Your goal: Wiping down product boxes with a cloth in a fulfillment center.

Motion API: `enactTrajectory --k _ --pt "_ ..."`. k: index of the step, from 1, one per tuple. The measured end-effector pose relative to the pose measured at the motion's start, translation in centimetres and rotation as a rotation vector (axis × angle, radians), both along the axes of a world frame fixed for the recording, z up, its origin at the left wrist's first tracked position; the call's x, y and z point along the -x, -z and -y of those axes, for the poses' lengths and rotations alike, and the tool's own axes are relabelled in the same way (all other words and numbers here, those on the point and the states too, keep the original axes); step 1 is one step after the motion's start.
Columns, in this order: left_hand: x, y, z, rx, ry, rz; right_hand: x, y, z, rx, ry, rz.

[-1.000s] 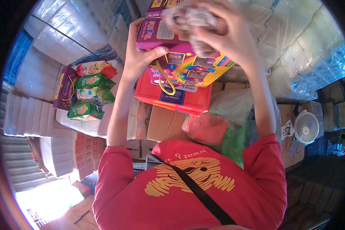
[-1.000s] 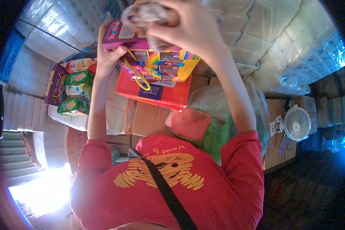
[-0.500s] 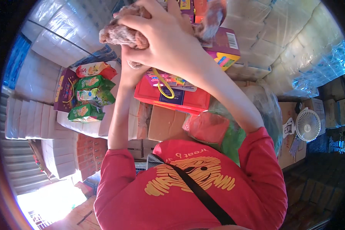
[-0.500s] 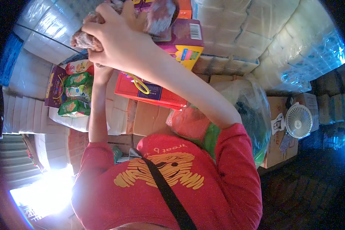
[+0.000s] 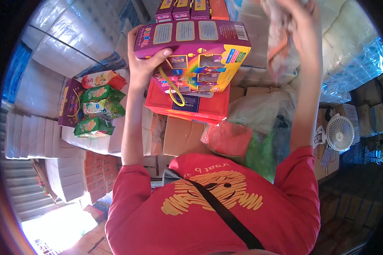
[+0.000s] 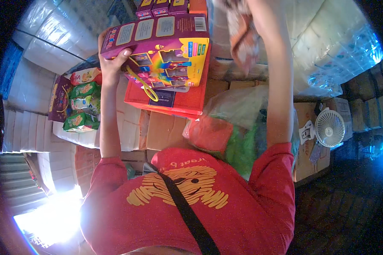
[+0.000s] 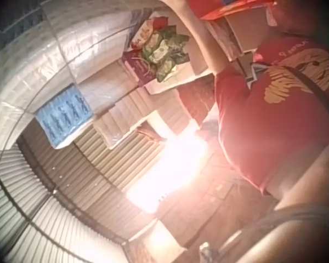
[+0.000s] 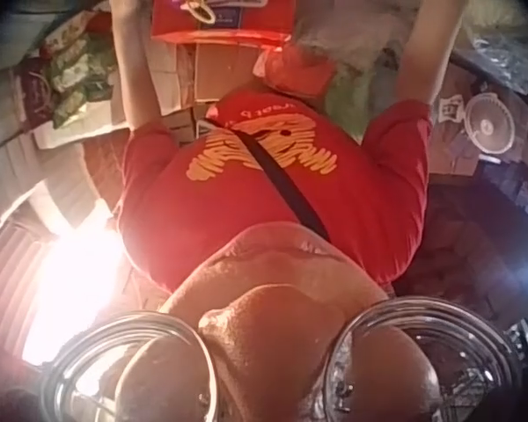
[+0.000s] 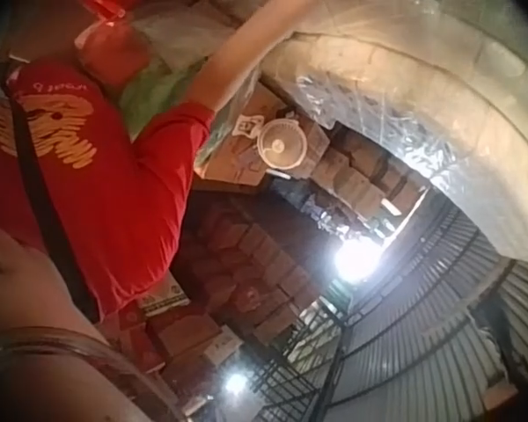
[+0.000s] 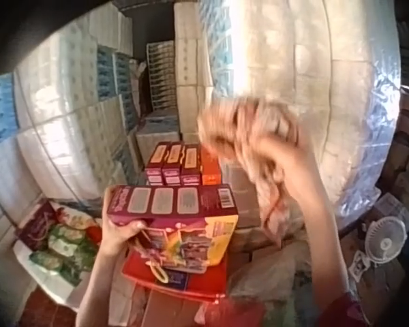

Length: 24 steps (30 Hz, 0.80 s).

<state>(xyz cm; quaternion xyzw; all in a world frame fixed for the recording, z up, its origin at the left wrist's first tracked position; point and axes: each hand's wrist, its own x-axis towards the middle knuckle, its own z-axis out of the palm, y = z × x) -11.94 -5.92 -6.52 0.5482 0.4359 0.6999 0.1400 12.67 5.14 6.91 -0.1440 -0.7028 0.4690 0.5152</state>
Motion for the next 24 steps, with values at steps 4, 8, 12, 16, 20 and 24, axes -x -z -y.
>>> enactTrajectory --k 4,8,12,16,20,24 --pt "-0.6 -0.3 -0.5 0.002 -0.002 -0.015 3.5 -2.1 -1.4 0.031 -0.187 -0.386" --pt "-0.6 -0.1 0.3 0.0 0.013 0.01 4.8 -5.0 1.9 0.677 -0.509 -0.646" --pt "-0.2 0.2 0.4 -0.012 -0.01 -0.043 6.5 0.5 -0.2 0.024 -0.301 -0.526" --pt "-0.3 0.1 0.3 -0.001 -0.018 -0.04 3.9 5.8 -1.9 -0.31 -0.044 0.059" --pt "-0.7 0.0 0.9 0.004 -0.007 -0.04 1.9 4.7 -0.4 -0.716 -0.037 0.362" --pt "-1.0 0.1 1.0 -0.004 0.018 -0.048 0.3 3.6 0.6 -0.747 -0.04 0.611"
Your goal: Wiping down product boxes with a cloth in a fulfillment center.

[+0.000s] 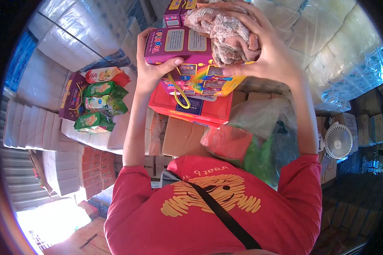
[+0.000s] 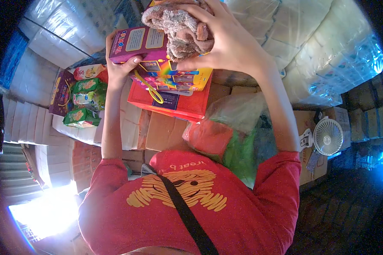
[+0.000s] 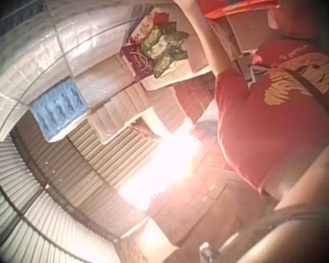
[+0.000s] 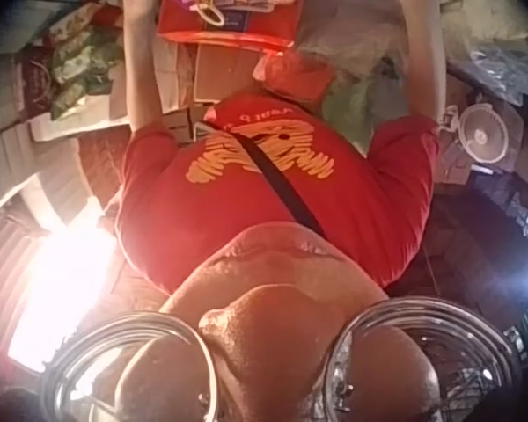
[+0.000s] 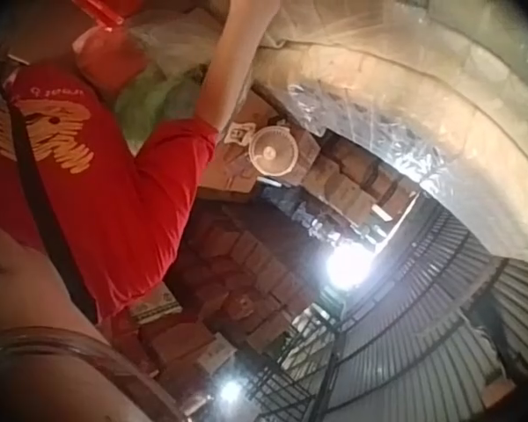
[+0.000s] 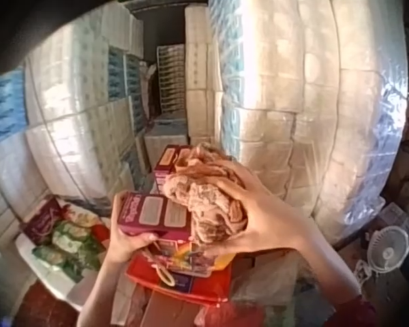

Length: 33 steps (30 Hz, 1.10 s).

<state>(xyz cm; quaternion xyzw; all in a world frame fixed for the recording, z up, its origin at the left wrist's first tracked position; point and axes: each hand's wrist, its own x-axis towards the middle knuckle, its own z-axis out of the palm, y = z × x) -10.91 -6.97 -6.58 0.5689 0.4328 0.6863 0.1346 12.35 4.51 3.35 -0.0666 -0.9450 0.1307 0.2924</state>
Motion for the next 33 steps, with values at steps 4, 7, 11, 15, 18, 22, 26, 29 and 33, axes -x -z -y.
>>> enactTrajectory --k 4,7,11,15,18,22,26,29,33 --pt "-0.5 -0.2 -0.4 -0.012 0.0 0.001 1.5 0.2 -1.7 0.23 -0.127 -0.052" --pt "-0.6 0.2 -0.7 -0.023 0.01 0.027 4.9 0.9 0.8 -0.013 -0.119 -0.168" --pt "0.5 1.3 -1.4 0.006 0.083 0.021 8.0 0.7 5.7 -0.102 0.033 -0.055" --pt "0.3 0.9 -0.5 -0.077 0.103 0.093 6.8 0.3 2.9 0.35 -0.333 -0.179" --pt "0.5 0.3 0.6 0.009 0.033 0.048 1.6 1.1 0.8 0.2 0.242 -0.245" --pt "-0.7 0.9 -0.7 -0.165 0.024 0.095 -0.2 2.9 -1.0 0.316 0.202 -0.403" --pt "-1.4 0.4 -0.9 -0.065 -0.164 -0.01 5.3 3.0 2.0 -0.052 0.075 -0.504" --pt "-1.0 2.5 -1.0 -0.073 -0.092 0.247 10.4 3.4 5.0 -0.076 0.008 -0.564" --pt "0.2 2.6 -1.3 -0.146 0.036 0.33 10.1 2.3 4.2 -0.045 -0.121 -0.483"
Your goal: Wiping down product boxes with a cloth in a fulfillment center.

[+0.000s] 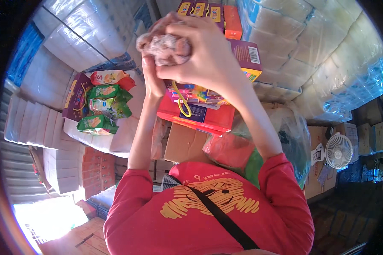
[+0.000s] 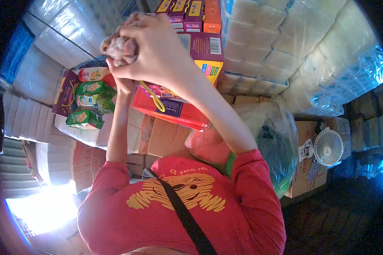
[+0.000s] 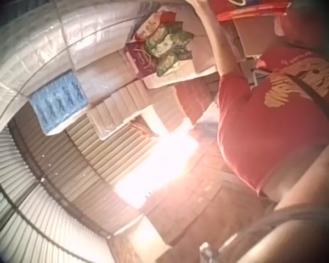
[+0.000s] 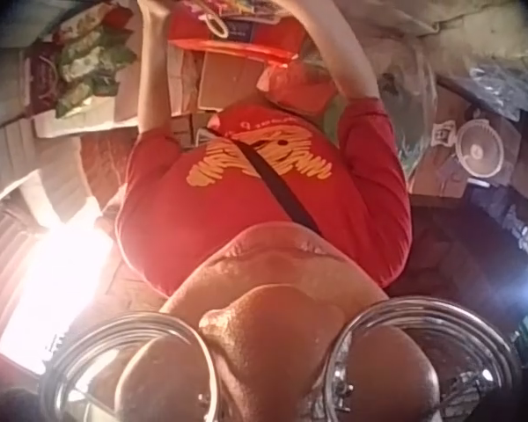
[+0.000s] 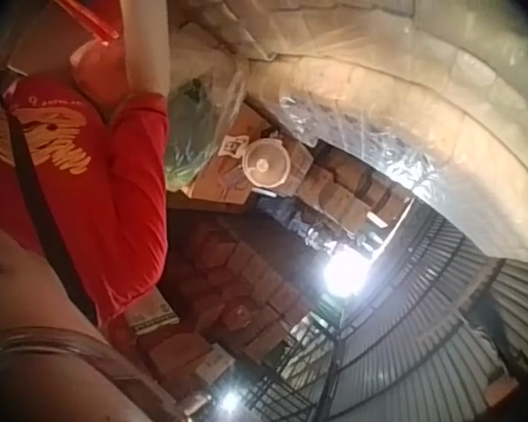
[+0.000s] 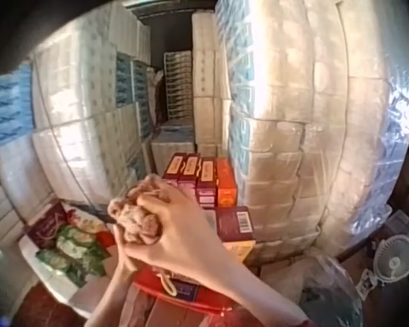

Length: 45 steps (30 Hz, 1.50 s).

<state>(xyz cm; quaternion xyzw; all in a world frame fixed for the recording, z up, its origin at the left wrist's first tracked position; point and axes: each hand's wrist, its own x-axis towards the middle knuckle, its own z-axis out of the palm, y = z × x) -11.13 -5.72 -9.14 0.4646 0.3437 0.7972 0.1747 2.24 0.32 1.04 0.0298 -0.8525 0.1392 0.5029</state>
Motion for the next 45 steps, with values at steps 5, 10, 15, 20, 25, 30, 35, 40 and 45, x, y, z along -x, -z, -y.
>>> enactTrajectory --k 5,10,15,20,25,30,35,40,45 --pt "0.2 -0.8 -0.3 0.076 -0.291 -0.219 -7.9 -1.4 -1.9 0.556 0.08 0.141" --pt "-0.2 -1.5 -1.0 0.122 -0.254 -0.226 -9.1 0.1 -4.9 0.167 0.495 0.13" --pt "-2.6 -2.8 -2.3 -0.002 -0.219 -0.277 -1.4 -1.3 -1.5 -0.029 0.212 0.042" --pt "1.2 -1.1 -0.6 0.15 -0.234 -0.264 -3.5 -2.3 -0.9 0.144 0.207 0.317" --pt "0.7 -5.1 0.7 0.042 -0.759 -0.878 -11.1 1.5 -6.5 0.63 0.172 0.14" --pt "-5.7 -10.8 -1.3 0.288 -0.636 -1.498 -12.9 6.3 -7.1 1.046 0.068 -0.178" --pt "-8.5 -11.9 -4.2 0.692 -0.18 -1.665 -11.5 14.0 -9.0 1.389 -0.262 -0.513" --pt "-8.7 -15.5 -3.0 0.874 -0.109 -1.588 -10.3 12.1 -7.3 1.326 -0.293 -0.548" --pt "-6.8 -14.9 -0.7 0.63 -0.374 -1.402 -8.2 7.8 -6.4 1.167 -0.312 -0.504"
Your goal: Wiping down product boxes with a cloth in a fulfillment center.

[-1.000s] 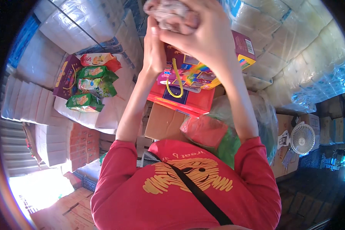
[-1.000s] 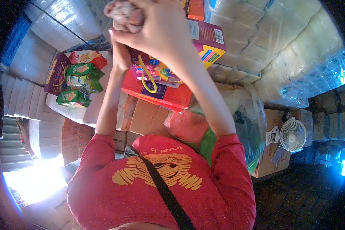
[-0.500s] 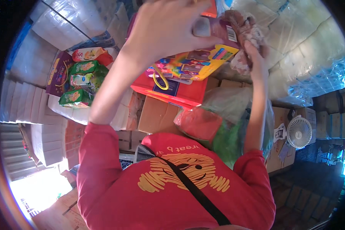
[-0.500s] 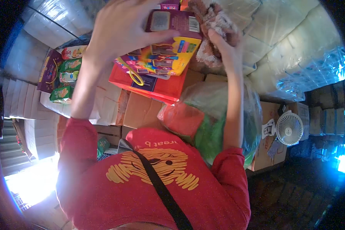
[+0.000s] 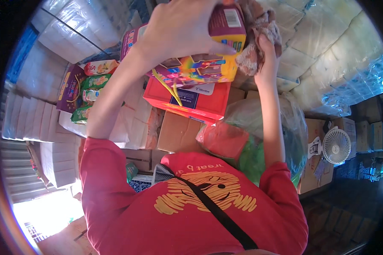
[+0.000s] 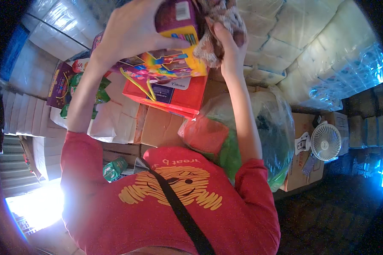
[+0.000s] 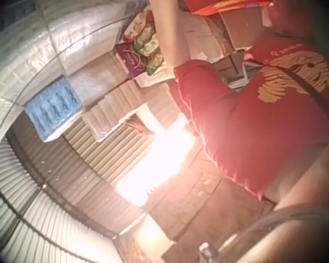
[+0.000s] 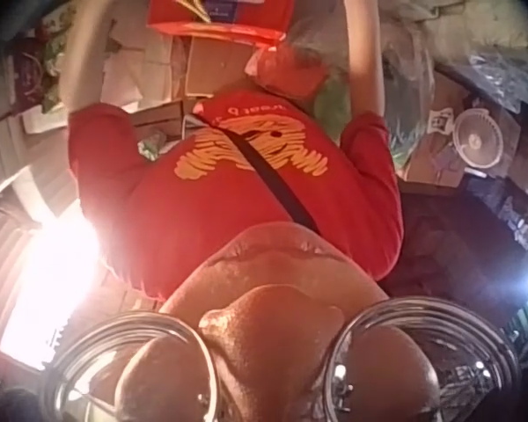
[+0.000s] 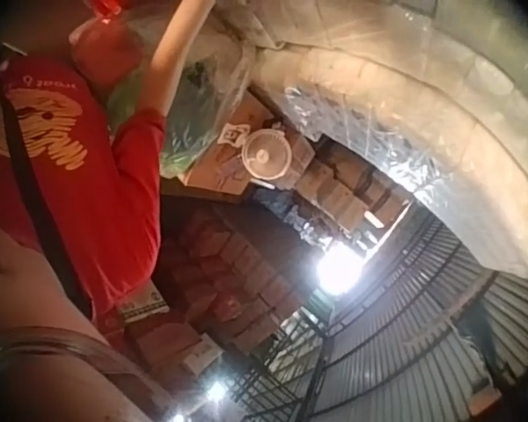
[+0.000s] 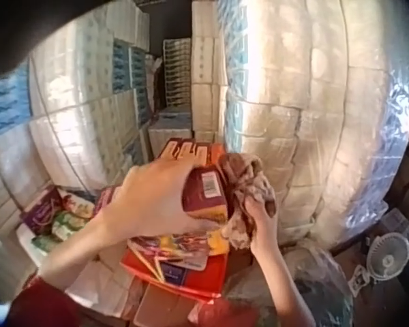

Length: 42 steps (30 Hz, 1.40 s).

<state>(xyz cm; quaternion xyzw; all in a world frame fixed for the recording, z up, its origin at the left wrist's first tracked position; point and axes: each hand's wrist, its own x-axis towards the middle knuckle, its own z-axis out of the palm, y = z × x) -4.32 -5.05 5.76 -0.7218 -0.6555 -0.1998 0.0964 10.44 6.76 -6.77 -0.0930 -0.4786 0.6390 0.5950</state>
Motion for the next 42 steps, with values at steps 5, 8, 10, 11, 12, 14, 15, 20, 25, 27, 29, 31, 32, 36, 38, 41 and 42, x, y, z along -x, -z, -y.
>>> enactTrajectory --k 5,8,10,11,12,14,15,20,25,27,29,31,32,36,38,41,42 --pt "0.8 1.3 1.1 -0.251 0.037 0.635 1.0 -5.6 0.0 -0.381 -0.006 0.021" --pt "3.7 7.8 1.1 -0.441 0.111 0.796 2.9 -6.7 1.1 -0.565 -0.142 0.073" --pt "3.5 9.3 1.5 -0.445 0.176 0.94 3.0 -6.4 3.1 -0.25 -0.474 0.155" --pt "3.9 9.6 1.6 -0.439 0.2 0.919 3.6 -6.5 3.8 -0.449 -0.244 0.201" --pt "4.1 9.6 1.8 -0.44 0.222 0.897 3.7 -6.7 4.2 -0.647 -0.014 0.248" --pt "4.2 9.7 2.3 -0.42 0.249 0.856 3.1 -6.6 3.8 -0.736 0.057 0.332" --pt "4.0 9.7 2.5 -0.407 0.276 0.894 2.5 -6.0 3.6 -0.718 0.176 0.505" --pt "7.6 13.6 4.2 -0.47 0.286 0.875 -0.5 -0.8 -0.6 -0.685 0.504 0.722" --pt "7.7 13.4 4.0 -0.468 0.288 0.858 -1.8 -1.4 -1.7 -0.53 0.472 0.91" --pt "5.9 11.9 3.7 -0.421 0.269 0.841 1.0 -3.3 2.0 -0.242 0.21 0.7" --pt "4.7 10.6 2.9 -0.437 0.296 0.68 4.3 -6.1 3.7 -0.97 0.535 0.483" --pt "4.5 10.6 3.2 -0.446 0.374 0.557 4.3 -9.9 7.9 -0.725 0.179 0.616" --pt "3.3 9.2 2.9 -0.495 0.444 0.579 4.1 -9.6 7.4 -0.722 0.185 0.621" --pt "4.2 9.3 2.8 -0.515 0.36 0.478 3.3 -6.1 5.8 -0.806 0.521 0.598" --pt "5.5 10.6 3.1 -0.414 0.408 0.712 1.1 -2.1 3.2 -0.414 0.441 0.617" --pt "6.8 11.2 2.6 -0.418 0.458 0.747 -5.3 3.6 -4.7 -0.423 0.562 0.541" --pt "6.6 11.1 2.5 -0.419 0.456 0.809 -6.3 3.7 -4.9 -0.157 0.377 0.532"
